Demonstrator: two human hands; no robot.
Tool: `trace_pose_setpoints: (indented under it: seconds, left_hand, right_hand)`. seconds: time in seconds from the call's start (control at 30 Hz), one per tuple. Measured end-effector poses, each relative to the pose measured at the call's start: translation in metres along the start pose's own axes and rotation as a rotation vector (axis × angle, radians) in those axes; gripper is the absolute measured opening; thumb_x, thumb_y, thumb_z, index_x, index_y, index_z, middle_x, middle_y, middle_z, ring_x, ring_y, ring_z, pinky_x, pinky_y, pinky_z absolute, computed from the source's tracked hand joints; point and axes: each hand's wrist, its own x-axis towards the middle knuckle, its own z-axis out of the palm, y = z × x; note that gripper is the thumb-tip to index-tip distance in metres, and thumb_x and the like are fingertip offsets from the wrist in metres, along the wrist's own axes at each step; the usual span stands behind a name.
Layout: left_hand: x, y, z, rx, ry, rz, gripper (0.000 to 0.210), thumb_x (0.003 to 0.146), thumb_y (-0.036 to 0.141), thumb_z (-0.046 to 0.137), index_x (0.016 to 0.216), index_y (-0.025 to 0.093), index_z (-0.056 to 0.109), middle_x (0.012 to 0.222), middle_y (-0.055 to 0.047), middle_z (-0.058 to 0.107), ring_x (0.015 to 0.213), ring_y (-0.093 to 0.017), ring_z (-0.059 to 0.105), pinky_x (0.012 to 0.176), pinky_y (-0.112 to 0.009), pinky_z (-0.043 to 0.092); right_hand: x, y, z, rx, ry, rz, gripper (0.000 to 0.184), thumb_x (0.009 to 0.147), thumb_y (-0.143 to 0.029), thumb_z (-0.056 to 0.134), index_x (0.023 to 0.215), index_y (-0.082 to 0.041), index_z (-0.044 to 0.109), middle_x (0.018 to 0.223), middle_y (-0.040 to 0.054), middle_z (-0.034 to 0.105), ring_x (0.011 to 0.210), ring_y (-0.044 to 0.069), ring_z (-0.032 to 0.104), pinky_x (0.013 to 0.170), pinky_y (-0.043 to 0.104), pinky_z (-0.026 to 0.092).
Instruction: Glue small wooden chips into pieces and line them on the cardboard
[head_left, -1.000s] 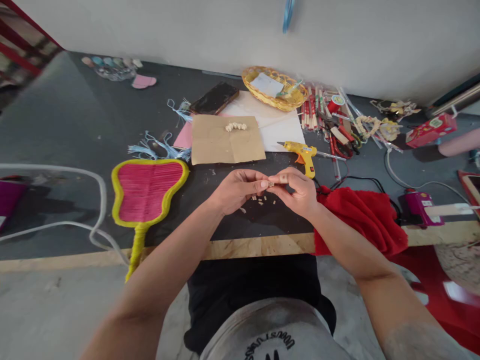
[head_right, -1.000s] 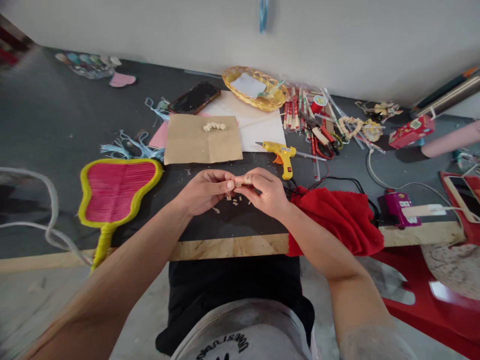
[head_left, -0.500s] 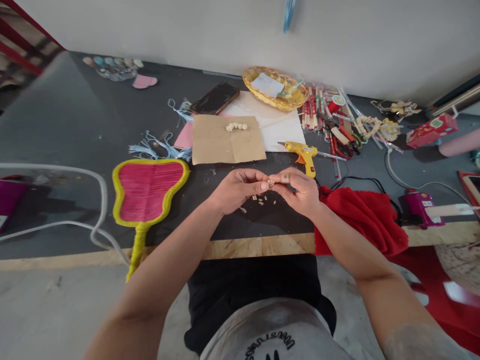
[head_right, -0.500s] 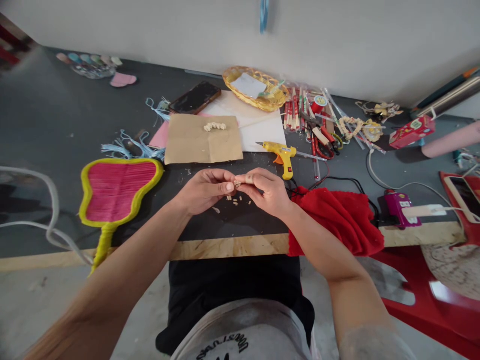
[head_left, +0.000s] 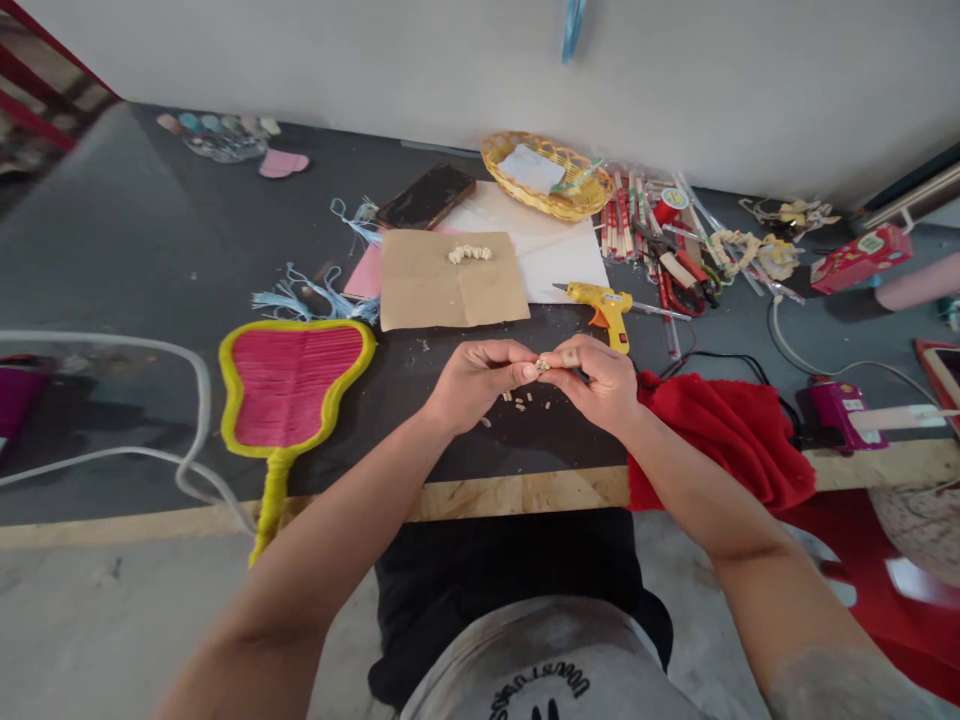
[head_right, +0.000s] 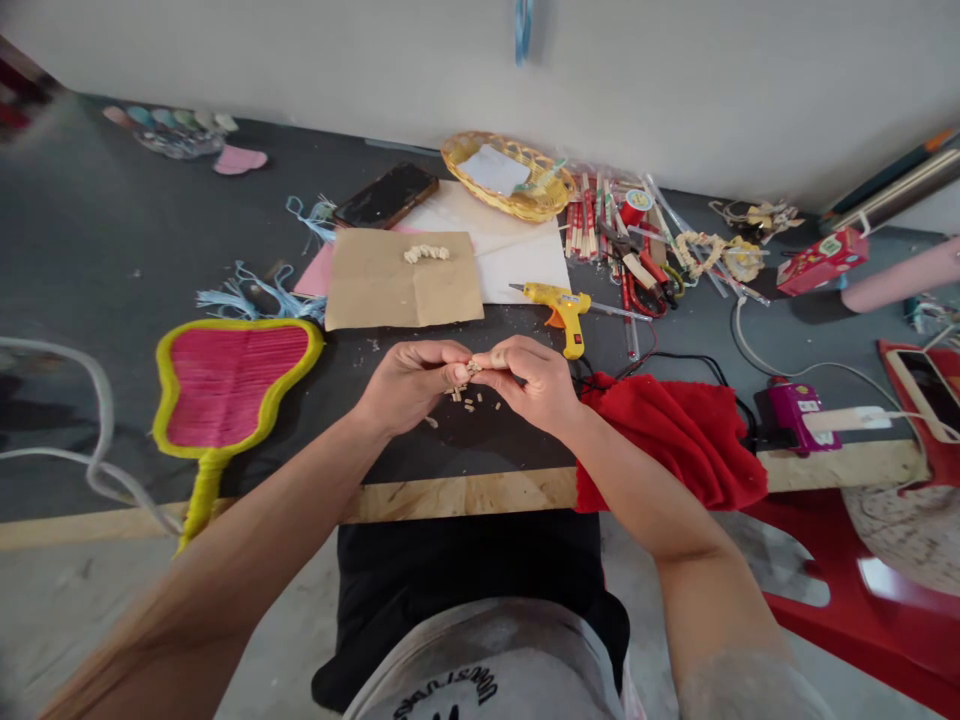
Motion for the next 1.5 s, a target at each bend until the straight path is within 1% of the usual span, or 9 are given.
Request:
trace_pose_setpoints:
  seconds: [0.2,0.43,0.6,0.67,0.8,0.9,1.1,1.33,1.5]
  left_hand:
    - [0.0001,0.0010,0.0009,-0.029,0.002,-0.010,0.015,0.066,0.030,0.087,0.072,0.018,0.078,0.070,-0.001,0.071,0.062,-0.008,0.057,0.060,-0.020,0.045]
    - [-0.0019,0.0078,0.0032,-0.079,0.017,-0.098,0.028,0.060,0.038,0.090,0.078,0.018,0.080,0.064,-0.002,0.068,0.060,-0.010,0.057,0.058,-0.022,0.045]
    - [-0.0016,0.0076,0.0025,-0.084,0.022,-0.129,0.025,0.062,0.036,0.089,0.077,0.018,0.080,0.068,-0.003,0.071,0.062,-0.010,0.059,0.059,-0.022,0.046]
    - [-0.0010,0.0069,0.0019,-0.086,0.023,-0.113,0.023,0.064,0.035,0.088,0.078,0.018,0.080,0.071,-0.003,0.072,0.063,-0.011,0.060,0.060,-0.023,0.047]
    - [-0.0006,0.0046,0.0006,-0.007,0.016,-0.043,0.020,0.069,0.033,0.085,0.082,0.019,0.079,0.071,-0.002,0.071,0.061,-0.010,0.058,0.060,-0.023,0.047]
    - [-0.0007,0.0030,0.0006,0.041,0.040,0.018,0.018,0.070,0.032,0.084,0.083,0.019,0.079,0.076,-0.003,0.073,0.066,-0.011,0.060,0.065,-0.023,0.049]
    - [-0.0002,0.0020,0.0020,0.110,0.134,0.074,0.018,0.068,0.031,0.085,0.079,0.018,0.077,0.074,-0.002,0.072,0.067,-0.011,0.061,0.063,-0.022,0.048]
    - [-0.0025,0.0075,0.0067,0.179,0.124,0.154,0.020,0.070,0.031,0.083,0.082,0.017,0.076,0.078,-0.004,0.073,0.070,-0.012,0.063,0.065,-0.022,0.051]
    - [-0.0030,0.0081,0.0080,0.215,0.133,0.213,0.020,0.072,0.032,0.082,0.085,0.018,0.075,0.079,-0.004,0.073,0.071,-0.013,0.064,0.067,-0.023,0.053]
  right_hand:
    - [-0.0002,-0.0012,0.0010,0.008,0.011,-0.017,0.006,0.086,-0.024,0.071,0.092,-0.022,0.069,0.081,0.0021,0.073,0.073,0.013,0.070,0.066,0.024,0.059]
    - [0.0001,-0.0059,0.0005,-0.016,0.042,0.020,0.008,0.088,-0.024,0.068,0.096,-0.022,0.070,0.086,0.0035,0.074,0.077,0.014,0.070,0.069,0.027,0.059]
    - [-0.0005,-0.0052,-0.0002,0.041,0.020,0.039,0.014,0.086,-0.026,0.070,0.099,-0.022,0.070,0.085,0.0035,0.072,0.074,0.013,0.068,0.066,0.026,0.058]
    - [-0.0007,-0.0052,-0.0008,0.085,0.000,0.061,0.017,0.086,-0.027,0.070,0.102,-0.022,0.070,0.086,0.0038,0.071,0.073,0.013,0.066,0.064,0.026,0.057]
    - [-0.0008,-0.0056,-0.0006,0.109,0.009,0.164,0.011,0.089,-0.028,0.066,0.097,-0.022,0.071,0.086,0.0033,0.071,0.077,0.013,0.067,0.069,0.028,0.057]
    - [-0.0005,-0.0055,-0.0001,0.136,0.005,0.245,0.017,0.089,-0.030,0.066,0.104,-0.021,0.069,0.088,0.0032,0.071,0.077,0.013,0.067,0.069,0.027,0.058]
    - [0.0017,-0.0059,-0.0016,0.119,-0.022,0.159,0.010,0.089,-0.021,0.067,0.097,-0.020,0.071,0.089,0.0040,0.073,0.082,0.012,0.069,0.074,0.026,0.057]
    - [0.0021,-0.0058,-0.0010,0.077,0.006,0.209,0.006,0.088,-0.025,0.067,0.092,-0.021,0.070,0.088,0.0032,0.074,0.080,0.014,0.069,0.071,0.028,0.058]
    - [0.0010,-0.0035,-0.0005,0.124,-0.010,0.235,0.006,0.087,-0.024,0.069,0.092,-0.021,0.070,0.088,0.0028,0.074,0.081,0.013,0.069,0.072,0.027,0.058]
